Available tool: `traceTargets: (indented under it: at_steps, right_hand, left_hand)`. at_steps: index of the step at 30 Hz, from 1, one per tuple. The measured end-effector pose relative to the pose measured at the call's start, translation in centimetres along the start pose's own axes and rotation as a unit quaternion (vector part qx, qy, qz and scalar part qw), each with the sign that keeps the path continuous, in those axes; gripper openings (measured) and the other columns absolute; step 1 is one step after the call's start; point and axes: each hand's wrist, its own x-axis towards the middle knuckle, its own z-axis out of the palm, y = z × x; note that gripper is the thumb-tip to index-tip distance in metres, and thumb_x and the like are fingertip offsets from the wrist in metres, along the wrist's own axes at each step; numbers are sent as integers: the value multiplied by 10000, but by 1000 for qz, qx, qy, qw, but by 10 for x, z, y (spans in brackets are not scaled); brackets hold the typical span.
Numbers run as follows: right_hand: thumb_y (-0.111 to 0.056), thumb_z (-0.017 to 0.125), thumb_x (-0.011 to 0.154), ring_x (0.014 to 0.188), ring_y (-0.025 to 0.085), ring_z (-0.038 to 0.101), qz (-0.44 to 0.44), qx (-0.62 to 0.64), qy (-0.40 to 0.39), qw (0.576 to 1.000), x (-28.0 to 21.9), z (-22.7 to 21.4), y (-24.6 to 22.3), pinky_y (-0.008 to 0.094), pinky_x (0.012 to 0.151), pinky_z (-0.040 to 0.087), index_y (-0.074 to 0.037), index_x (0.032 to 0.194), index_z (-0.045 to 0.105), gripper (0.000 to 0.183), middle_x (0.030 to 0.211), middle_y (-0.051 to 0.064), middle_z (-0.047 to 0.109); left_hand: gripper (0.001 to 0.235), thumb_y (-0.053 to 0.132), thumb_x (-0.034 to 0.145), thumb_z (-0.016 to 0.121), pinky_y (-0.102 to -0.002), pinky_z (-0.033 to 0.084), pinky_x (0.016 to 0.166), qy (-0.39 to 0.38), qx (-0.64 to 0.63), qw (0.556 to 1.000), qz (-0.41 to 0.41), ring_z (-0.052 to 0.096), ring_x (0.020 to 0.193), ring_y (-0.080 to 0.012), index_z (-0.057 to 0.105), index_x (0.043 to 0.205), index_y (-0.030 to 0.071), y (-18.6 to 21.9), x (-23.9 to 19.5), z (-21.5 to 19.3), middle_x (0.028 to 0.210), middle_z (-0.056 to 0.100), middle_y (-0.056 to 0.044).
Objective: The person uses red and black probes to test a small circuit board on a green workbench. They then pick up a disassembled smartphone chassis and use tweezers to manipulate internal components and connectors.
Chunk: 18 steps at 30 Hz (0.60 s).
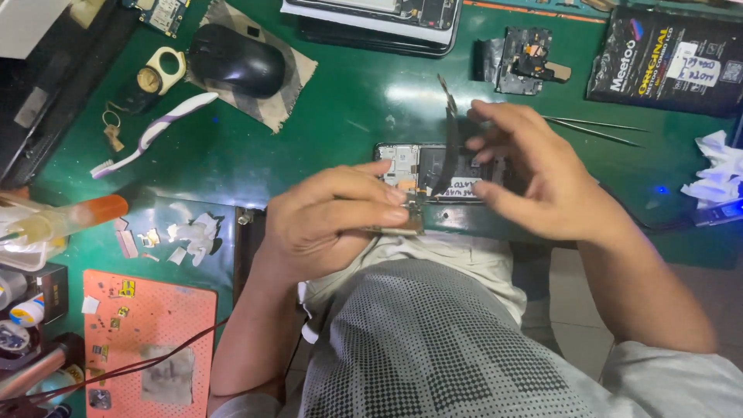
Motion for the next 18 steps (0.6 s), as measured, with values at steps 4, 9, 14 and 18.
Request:
traceTargets:
  at_steps: [4,9,14,18]
  right_hand:
    - [-115,378,838,858,301,576,168,570,3,804,-3,3,10,363,719,477,-58,1333,224,521,1150,200,437]
    - [-119,386,902,788,246,608,154,627,54,761,-12,-4,15,315,694,520,62,1240,362,383,962,258,555]
    - [30,482,835,913,179,555,145,316,128,929,-21,-11,7,280,753,552,38,1145,423,316,987,174,558]
    - [42,542,787,864,170,560,145,288,143,936,-33,-2,14,248,778,525,51,1117,447,344,1073,193,537]
  left_hand:
    - [106,36,775,641,-449,460,946,-93,-9,995,44,608,878,-234,611,875,54,-7,15,4,868,560,-89]
    - [188,-97,823,474,-514,445,924,-116,12,991,71,579,895,-293,628,812,10,-13,26,13,867,567,-119]
    - [40,76,767,689,-531,410,902,-90,156,977,111,513,1000,-363,657,783,59,-23,30,17,882,628,-47]
    - [123,-25,817,601,-557,386,920,-94,178,975,92,509,1026,-403,660,787,78,-31,20,15,918,626,-34]
